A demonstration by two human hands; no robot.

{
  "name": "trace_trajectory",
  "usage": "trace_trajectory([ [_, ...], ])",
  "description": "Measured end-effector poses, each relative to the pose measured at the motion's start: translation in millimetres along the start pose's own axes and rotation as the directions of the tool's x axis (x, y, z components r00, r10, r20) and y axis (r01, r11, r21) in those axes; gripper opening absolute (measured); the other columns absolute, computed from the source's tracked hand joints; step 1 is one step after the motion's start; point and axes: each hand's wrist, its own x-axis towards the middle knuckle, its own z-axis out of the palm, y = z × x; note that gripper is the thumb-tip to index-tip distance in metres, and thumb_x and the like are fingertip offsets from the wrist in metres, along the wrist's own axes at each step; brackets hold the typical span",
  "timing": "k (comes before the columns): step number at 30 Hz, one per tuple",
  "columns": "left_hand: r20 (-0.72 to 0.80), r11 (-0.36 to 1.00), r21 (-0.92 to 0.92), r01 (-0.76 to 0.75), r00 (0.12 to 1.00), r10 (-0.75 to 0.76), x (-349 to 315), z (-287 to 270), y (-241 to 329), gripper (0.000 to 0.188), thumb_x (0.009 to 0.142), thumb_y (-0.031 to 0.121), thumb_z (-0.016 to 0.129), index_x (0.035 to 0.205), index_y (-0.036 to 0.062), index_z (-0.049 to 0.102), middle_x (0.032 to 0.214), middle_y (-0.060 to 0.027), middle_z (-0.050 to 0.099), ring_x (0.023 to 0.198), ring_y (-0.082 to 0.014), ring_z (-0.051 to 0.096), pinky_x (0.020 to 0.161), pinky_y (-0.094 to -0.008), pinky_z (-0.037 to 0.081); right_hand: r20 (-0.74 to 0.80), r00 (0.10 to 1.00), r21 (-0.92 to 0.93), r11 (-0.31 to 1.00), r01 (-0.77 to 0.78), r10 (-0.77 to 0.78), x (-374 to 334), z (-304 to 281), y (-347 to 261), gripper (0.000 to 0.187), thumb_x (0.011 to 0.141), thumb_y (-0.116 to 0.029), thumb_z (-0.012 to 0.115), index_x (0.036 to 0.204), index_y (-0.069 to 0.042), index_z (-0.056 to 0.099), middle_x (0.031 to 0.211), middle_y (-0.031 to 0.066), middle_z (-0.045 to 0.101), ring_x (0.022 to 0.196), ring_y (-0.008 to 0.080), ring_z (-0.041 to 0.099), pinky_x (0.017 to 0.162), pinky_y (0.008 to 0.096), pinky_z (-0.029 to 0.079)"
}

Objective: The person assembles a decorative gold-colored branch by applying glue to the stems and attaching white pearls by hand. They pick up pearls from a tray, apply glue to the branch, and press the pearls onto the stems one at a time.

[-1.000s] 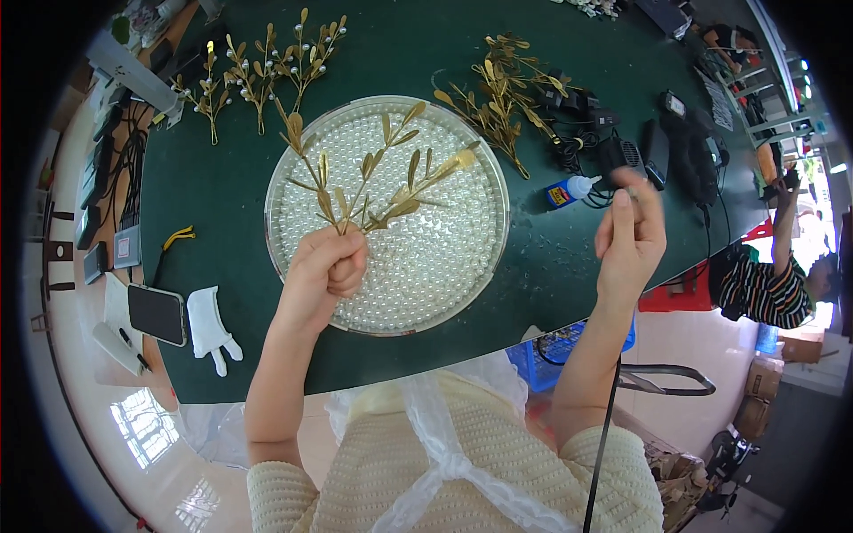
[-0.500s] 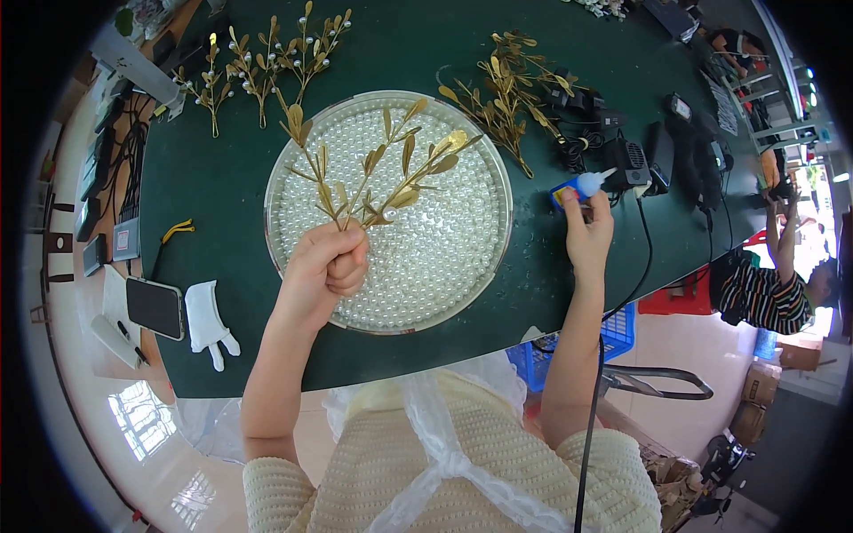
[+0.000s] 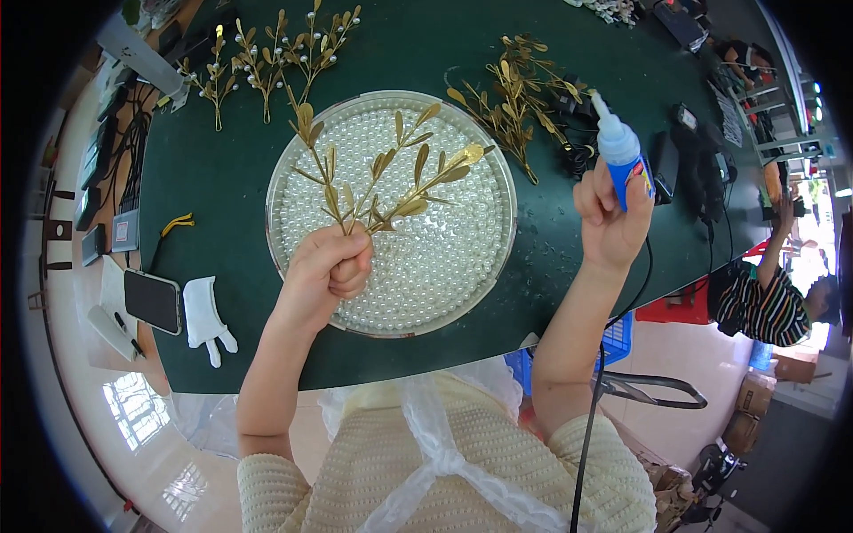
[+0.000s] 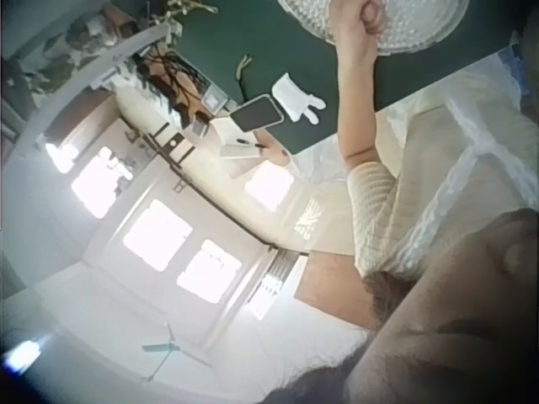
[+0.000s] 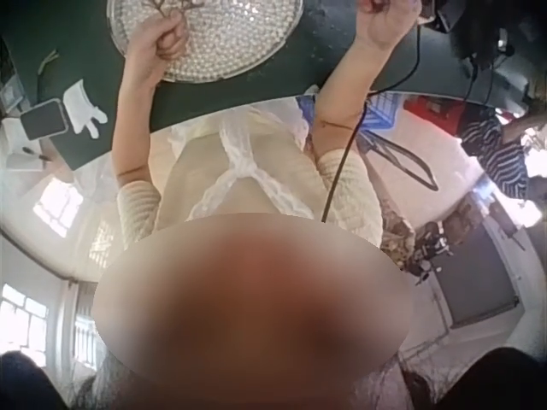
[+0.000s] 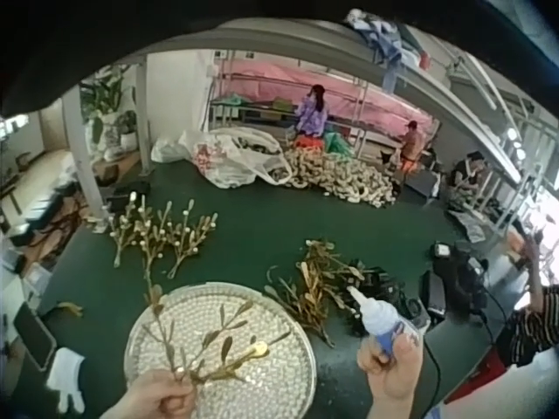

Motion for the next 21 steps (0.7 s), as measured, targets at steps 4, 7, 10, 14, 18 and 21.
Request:
trace_trajectory([
  [4, -0.007, 1.000, 0.010, 0.012, 1.000, -0.012, -1, -1, 0, 0.022, 0.085, 0.015, 0.046, 0.066, 0.0036, 0.045, 0.046, 0.0068, 0.024, 0.038, -0.0038, 0.020, 0.038, -0.0215, 0.014, -0.043, 0.999, 0.129, 0.991, 0.029, -0.024, -8, 3, 16, 0.033, 0.078, -0.029, 0.057, 0.087, 0.003, 0.052, 0.053, -0.0016, 0.035, 0.042, 0.0062, 0.030, 0.040, 0.0212, 0.022],
  [7, -0.002, 1.000, 0.016, 0.010, 1.000, -0.010, -1, -1, 0, 0.022, 0.085, 0.015, 0.046, 0.066, 0.0034, 0.045, 0.046, 0.0068, 0.025, 0.038, -0.0036, 0.020, 0.038, -0.0216, 0.014, -0.269, 0.963, 0.196, 0.980, 0.044, 0.010, -20, 10, 22, 0.029, 0.074, -0.024, 0.061, 0.082, 0.003, 0.053, 0.064, 0.0033, 0.049, 0.050, 0.0093, 0.044, 0.043, 0.0215, 0.034],
  [10, -0.017, 0.998, 0.065, 0.009, 1.000, -0.008, 0, -1, 0, 0.023, 0.085, 0.016, 0.046, 0.066, 0.0034, 0.046, 0.046, 0.0068, 0.026, 0.039, -0.0034, 0.020, 0.038, -0.0215, 0.014, -0.270, 0.959, 0.095, 0.988, 0.119, -0.089, -25, 23, 18, 0.028, 0.073, -0.022, 0.061, 0.077, 0.004, 0.053, 0.066, 0.0055, 0.049, 0.052, 0.0098, 0.045, 0.045, 0.0225, 0.037],
  [14, -0.035, 0.996, 0.083, 0.022, 0.999, -0.019, 0, 1, 0, 0.023, 0.085, 0.017, 0.046, 0.066, 0.0036, 0.046, 0.046, 0.0068, 0.026, 0.039, -0.0032, 0.021, 0.039, -0.0213, 0.014, -0.237, 0.947, -0.140, 0.972, 0.186, -0.216, -32, 35, 17, 0.033, 0.067, -0.024, 0.061, 0.060, 0.006, 0.050, 0.059, 0.0090, 0.049, 0.049, 0.0119, 0.044, 0.046, 0.0222, 0.036],
  [18, -0.073, 0.994, 0.107, 0.023, 0.997, -0.016, -1, 2, -1, 0.023, 0.085, 0.017, 0.047, 0.067, 0.0037, 0.047, 0.046, 0.0068, 0.026, 0.040, -0.0032, 0.021, 0.039, -0.0213, 0.015, -0.141, 0.944, -0.397, 0.890, 0.223, -0.300, -35, 49, 11, 0.035, 0.068, -0.026, 0.059, 0.057, 0.005, 0.049, 0.054, 0.0088, 0.050, 0.046, 0.0112, 0.043, 0.043, 0.0217, 0.032],
  [21, -0.080, 0.993, 0.113, 0.021, 0.997, -0.012, -1, 3, 0, 0.023, 0.085, 0.017, 0.047, 0.067, 0.0036, 0.047, 0.047, 0.0068, 0.027, 0.040, -0.0033, 0.021, 0.039, -0.0213, 0.015, -0.090, 0.940, -0.443, 0.859, 0.258, -0.329, -35, 52, 10, 0.036, 0.068, -0.028, 0.059, 0.057, 0.005, 0.049, 0.054, 0.0082, 0.051, 0.045, 0.0103, 0.042, 0.042, 0.0215, 0.031],
])
